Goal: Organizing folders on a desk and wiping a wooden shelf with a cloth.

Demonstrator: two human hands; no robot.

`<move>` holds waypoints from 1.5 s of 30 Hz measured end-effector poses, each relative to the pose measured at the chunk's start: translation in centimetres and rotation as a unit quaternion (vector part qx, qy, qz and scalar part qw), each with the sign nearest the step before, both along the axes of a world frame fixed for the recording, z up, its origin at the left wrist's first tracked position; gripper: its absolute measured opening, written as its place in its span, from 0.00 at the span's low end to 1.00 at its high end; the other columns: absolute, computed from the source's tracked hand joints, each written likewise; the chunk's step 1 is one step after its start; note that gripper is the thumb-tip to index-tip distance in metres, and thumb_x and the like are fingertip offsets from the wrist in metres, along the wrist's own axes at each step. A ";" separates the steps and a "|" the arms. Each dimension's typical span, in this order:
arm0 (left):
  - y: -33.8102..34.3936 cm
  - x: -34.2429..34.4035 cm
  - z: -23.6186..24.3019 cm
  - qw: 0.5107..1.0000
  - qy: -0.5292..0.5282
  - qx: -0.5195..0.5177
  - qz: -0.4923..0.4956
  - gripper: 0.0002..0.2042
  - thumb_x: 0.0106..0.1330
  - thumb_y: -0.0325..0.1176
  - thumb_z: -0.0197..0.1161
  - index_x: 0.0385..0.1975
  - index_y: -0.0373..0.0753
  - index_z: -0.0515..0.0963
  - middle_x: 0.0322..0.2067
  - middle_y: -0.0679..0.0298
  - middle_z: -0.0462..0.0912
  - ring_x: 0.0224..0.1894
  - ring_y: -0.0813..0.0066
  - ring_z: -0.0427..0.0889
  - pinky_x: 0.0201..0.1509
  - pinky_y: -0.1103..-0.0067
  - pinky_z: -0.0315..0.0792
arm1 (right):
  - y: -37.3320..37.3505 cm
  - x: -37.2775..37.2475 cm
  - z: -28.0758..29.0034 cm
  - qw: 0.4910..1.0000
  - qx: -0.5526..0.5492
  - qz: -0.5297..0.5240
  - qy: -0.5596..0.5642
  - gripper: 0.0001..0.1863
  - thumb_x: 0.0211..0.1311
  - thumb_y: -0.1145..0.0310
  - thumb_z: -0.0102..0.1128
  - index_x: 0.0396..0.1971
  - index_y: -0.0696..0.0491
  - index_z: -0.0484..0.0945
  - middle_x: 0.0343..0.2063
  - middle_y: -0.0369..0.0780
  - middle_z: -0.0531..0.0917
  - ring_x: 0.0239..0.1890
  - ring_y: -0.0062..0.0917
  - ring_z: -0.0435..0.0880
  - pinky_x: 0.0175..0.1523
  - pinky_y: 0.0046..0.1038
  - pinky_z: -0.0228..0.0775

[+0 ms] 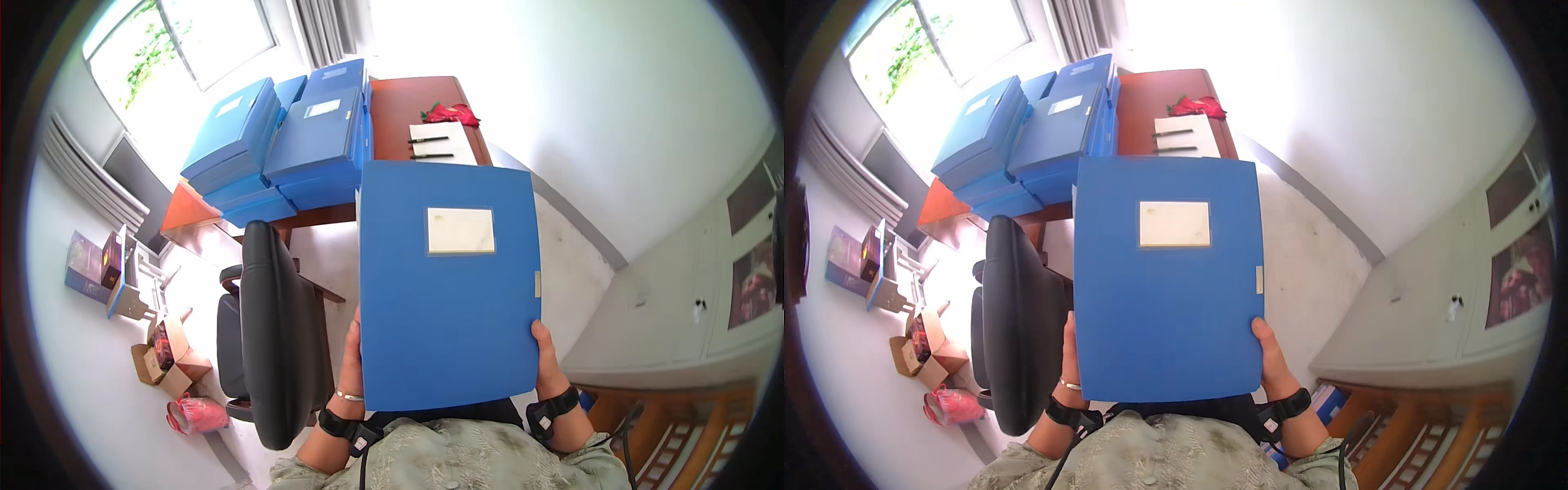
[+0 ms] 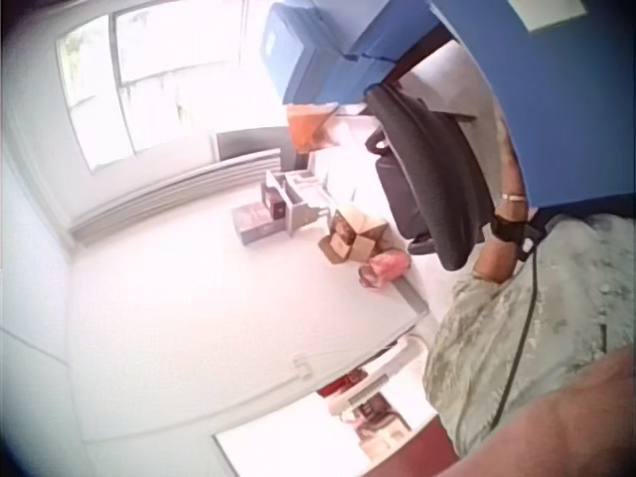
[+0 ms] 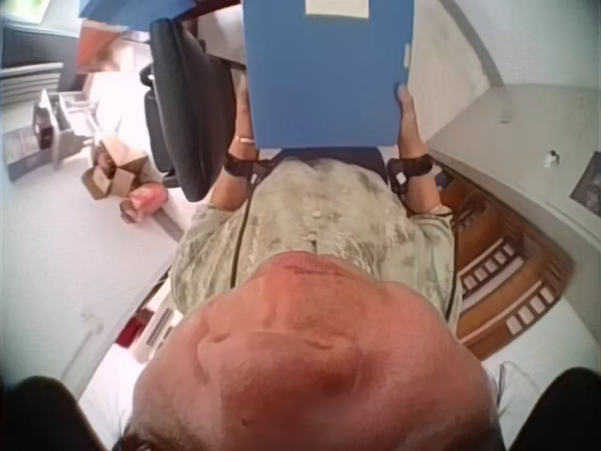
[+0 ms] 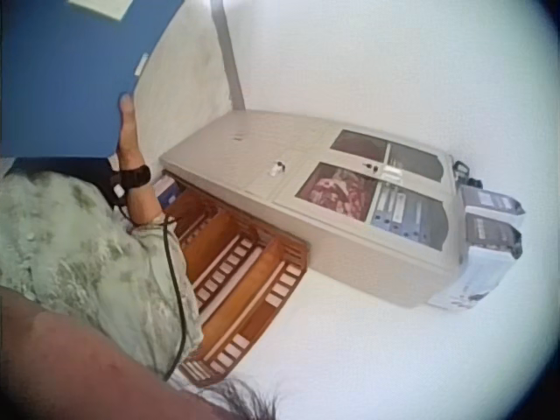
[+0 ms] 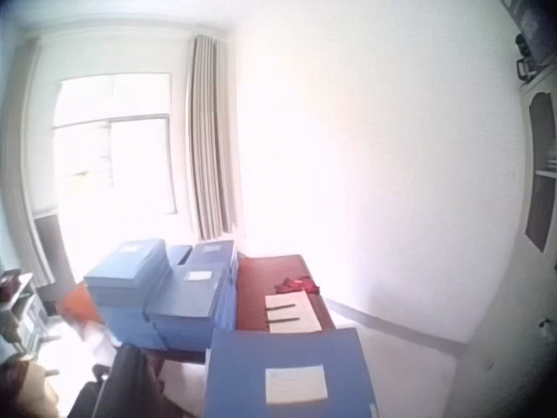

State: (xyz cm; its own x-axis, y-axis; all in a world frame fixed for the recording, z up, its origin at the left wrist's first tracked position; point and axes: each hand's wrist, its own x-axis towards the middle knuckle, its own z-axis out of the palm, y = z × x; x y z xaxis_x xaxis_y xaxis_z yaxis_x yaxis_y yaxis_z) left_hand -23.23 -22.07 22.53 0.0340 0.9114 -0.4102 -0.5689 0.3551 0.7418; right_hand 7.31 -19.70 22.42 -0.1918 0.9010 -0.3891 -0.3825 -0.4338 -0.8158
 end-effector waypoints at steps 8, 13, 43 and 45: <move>14.5 -0.2 4.2 0.992 -0.029 0.078 0.097 0.28 0.68 0.59 0.45 0.58 0.44 0.68 0.47 0.67 0.76 0.47 0.76 0.76 0.50 0.80 0.73 | 17.9 -1.5 1.4 0.996 0.068 0.032 0.051 0.29 0.66 0.45 0.48 0.51 0.58 0.71 0.42 0.38 0.79 0.42 0.21 0.78 0.46 0.23 0.71; 23.8 -1.9 6.7 0.978 0.002 0.136 0.158 0.28 0.69 0.60 0.44 0.53 0.42 0.72 0.44 0.65 0.78 0.45 0.74 0.77 0.48 0.77 0.75 | 29.5 -3.8 5.2 0.988 0.105 0.080 0.086 0.29 0.66 0.47 0.48 0.52 0.59 0.70 0.42 0.39 0.79 0.42 0.21 0.78 0.47 0.23 0.72; 69.4 -32.7 8.7 0.914 0.127 0.382 0.049 0.28 0.61 0.59 0.56 0.48 0.40 0.76 0.39 0.63 0.81 0.40 0.74 0.81 0.38 0.82 0.78 | 67.8 -33.3 12.1 0.969 0.226 0.098 -0.020 0.36 0.62 0.37 0.45 0.52 0.58 0.71 0.42 0.42 0.78 0.44 0.26 0.78 0.47 0.28 0.71; 70.5 -33.0 7.8 0.911 0.138 0.384 0.064 0.25 0.64 0.55 0.56 0.48 0.40 0.76 0.39 0.63 0.81 0.41 0.74 0.80 0.41 0.80 0.77 | 68.3 -33.6 12.2 0.973 0.199 0.115 -0.021 0.36 0.63 0.37 0.44 0.52 0.58 0.71 0.42 0.43 0.78 0.43 0.26 0.78 0.46 0.29 0.72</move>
State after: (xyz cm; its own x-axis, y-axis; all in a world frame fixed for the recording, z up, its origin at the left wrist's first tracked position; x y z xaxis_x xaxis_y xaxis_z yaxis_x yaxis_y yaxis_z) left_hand -56.23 48.39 30.31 -0.1013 0.9224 0.3727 -0.3238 -0.3848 0.8643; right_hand -26.33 48.58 34.65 -0.3973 0.9172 -0.0304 -0.2751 -0.1507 -0.9495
